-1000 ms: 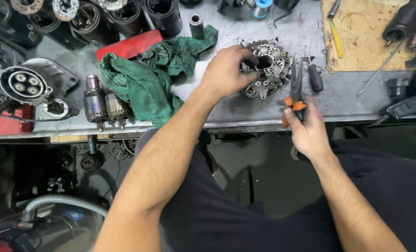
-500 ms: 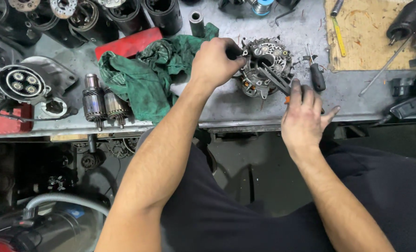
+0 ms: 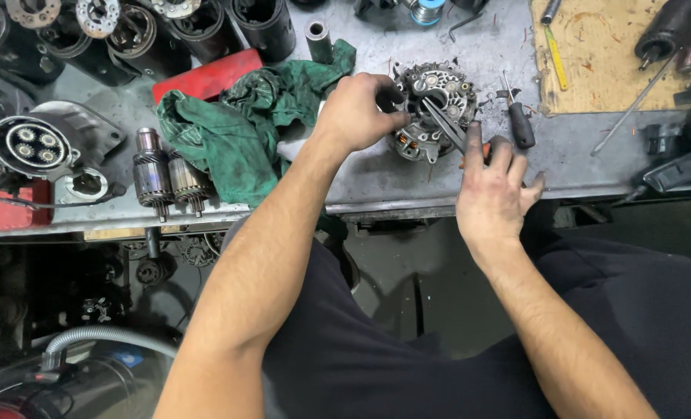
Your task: The person uses pliers to remove small metal pins from a stator assembly on a workbench. After separating the stator housing from the copper-wound rotor, the person uses a utility knife to scrape and clean the copper windings on the rotor while seated.
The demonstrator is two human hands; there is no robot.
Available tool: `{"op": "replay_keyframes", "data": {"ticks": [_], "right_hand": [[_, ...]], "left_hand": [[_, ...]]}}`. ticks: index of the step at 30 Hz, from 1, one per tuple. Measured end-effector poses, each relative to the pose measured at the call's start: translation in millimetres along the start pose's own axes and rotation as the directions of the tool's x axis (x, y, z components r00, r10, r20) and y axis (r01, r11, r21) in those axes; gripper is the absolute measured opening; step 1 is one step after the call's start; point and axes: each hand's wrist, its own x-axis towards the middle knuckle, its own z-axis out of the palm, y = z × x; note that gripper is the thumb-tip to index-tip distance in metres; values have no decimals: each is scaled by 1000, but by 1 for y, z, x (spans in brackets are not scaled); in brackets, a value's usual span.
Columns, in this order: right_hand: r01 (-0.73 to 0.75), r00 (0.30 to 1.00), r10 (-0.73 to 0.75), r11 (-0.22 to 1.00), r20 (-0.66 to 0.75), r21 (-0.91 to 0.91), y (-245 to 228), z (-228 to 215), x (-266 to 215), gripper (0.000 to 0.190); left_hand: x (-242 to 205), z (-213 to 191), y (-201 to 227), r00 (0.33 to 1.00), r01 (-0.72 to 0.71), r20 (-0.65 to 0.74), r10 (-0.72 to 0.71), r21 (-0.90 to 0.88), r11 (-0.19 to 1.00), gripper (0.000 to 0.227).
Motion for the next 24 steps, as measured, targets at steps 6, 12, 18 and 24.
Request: {"op": "replay_keyframes", "data": {"ticks": [6, 12, 18, 24], "right_hand": [[-49, 985, 22, 987, 174, 155, -1, -8, 7, 83], [-69, 970, 29, 986, 242, 154, 3, -15, 16, 81], [-107, 927, 33, 978, 374, 179, 0, -28, 23, 91], [-132, 960, 40, 938, 278, 320, 9, -24, 21, 105]], "left_hand": [[2, 5, -6, 1000, -31, 7, 31, 7, 1000, 32], [1, 2, -1, 999, -10, 30, 10, 19, 1000, 33], [-1, 1, 5, 999, -5, 34, 5, 5, 1000, 31], [0, 2, 3, 999, -40, 16, 40, 0, 999, 32]]}}
